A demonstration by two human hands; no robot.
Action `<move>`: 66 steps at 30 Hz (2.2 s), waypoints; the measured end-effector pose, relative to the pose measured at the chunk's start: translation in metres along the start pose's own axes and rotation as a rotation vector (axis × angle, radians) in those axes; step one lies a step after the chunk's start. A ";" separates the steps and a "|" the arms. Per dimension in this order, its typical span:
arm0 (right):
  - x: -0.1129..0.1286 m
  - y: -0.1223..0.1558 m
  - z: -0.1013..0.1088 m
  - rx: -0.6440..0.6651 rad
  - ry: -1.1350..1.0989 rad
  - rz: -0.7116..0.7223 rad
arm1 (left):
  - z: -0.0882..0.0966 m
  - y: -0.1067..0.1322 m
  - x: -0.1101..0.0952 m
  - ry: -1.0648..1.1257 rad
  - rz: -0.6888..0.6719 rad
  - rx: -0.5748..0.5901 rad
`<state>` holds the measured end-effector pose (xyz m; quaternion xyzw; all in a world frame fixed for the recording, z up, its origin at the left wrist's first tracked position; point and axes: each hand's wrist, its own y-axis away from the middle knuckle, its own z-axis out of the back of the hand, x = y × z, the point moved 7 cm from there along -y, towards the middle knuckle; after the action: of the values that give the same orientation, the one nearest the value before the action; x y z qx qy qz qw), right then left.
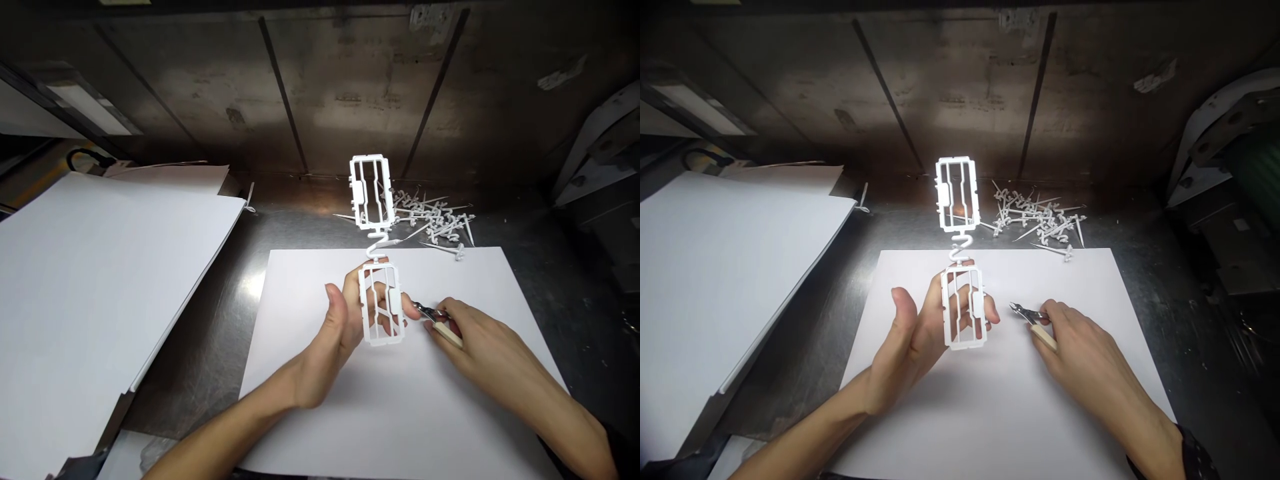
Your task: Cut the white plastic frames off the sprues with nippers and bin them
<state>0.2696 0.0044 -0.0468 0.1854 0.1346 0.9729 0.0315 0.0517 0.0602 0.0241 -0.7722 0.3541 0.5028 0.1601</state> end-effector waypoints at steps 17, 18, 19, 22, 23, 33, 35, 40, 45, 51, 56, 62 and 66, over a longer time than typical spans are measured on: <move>-0.006 -0.001 -0.009 0.019 -0.037 -0.027 | 0.006 0.005 0.008 -0.079 -0.059 -0.151; -0.006 -0.001 -0.011 0.023 -0.044 -0.029 | 0.006 0.005 0.009 -0.066 -0.046 -0.142; -0.007 0.000 -0.013 0.025 -0.052 -0.030 | 0.006 0.005 0.009 -0.057 -0.037 -0.130; -0.009 0.000 -0.016 0.026 -0.079 -0.035 | 0.007 0.005 0.009 -0.055 -0.031 -0.121; -0.009 0.000 -0.017 0.026 -0.086 -0.036 | 0.007 0.005 0.010 -0.059 -0.029 -0.123; -0.009 -0.001 -0.018 0.006 -0.086 -0.018 | 0.011 0.007 0.015 -0.129 0.021 -0.147; -0.008 -0.001 -0.017 0.011 -0.087 -0.017 | 0.013 0.007 0.017 -0.125 0.026 -0.146; -0.009 -0.001 -0.017 0.010 -0.088 -0.026 | 0.019 0.001 0.025 0.002 0.111 -0.160; -0.017 0.000 -0.023 0.012 -0.100 -0.012 | 0.019 -0.011 0.026 0.293 0.178 -0.186; -0.027 -0.003 -0.032 0.010 -0.110 0.007 | 0.019 -0.015 0.035 0.449 0.229 -0.146; -0.021 -0.005 -0.025 -0.002 -0.096 0.022 | 0.020 -0.016 0.023 0.451 0.190 -0.059; -0.008 -0.004 -0.010 -0.019 -0.028 0.028 | 0.018 -0.015 0.005 0.149 0.080 -0.039; -0.006 -0.004 -0.006 0.001 0.018 0.015 | 0.017 -0.014 0.001 0.122 0.032 -0.064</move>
<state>0.2731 0.0065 -0.0552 0.1779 0.1338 0.9747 0.0227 0.0505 0.0797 0.0147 -0.8003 0.3590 0.4685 0.1056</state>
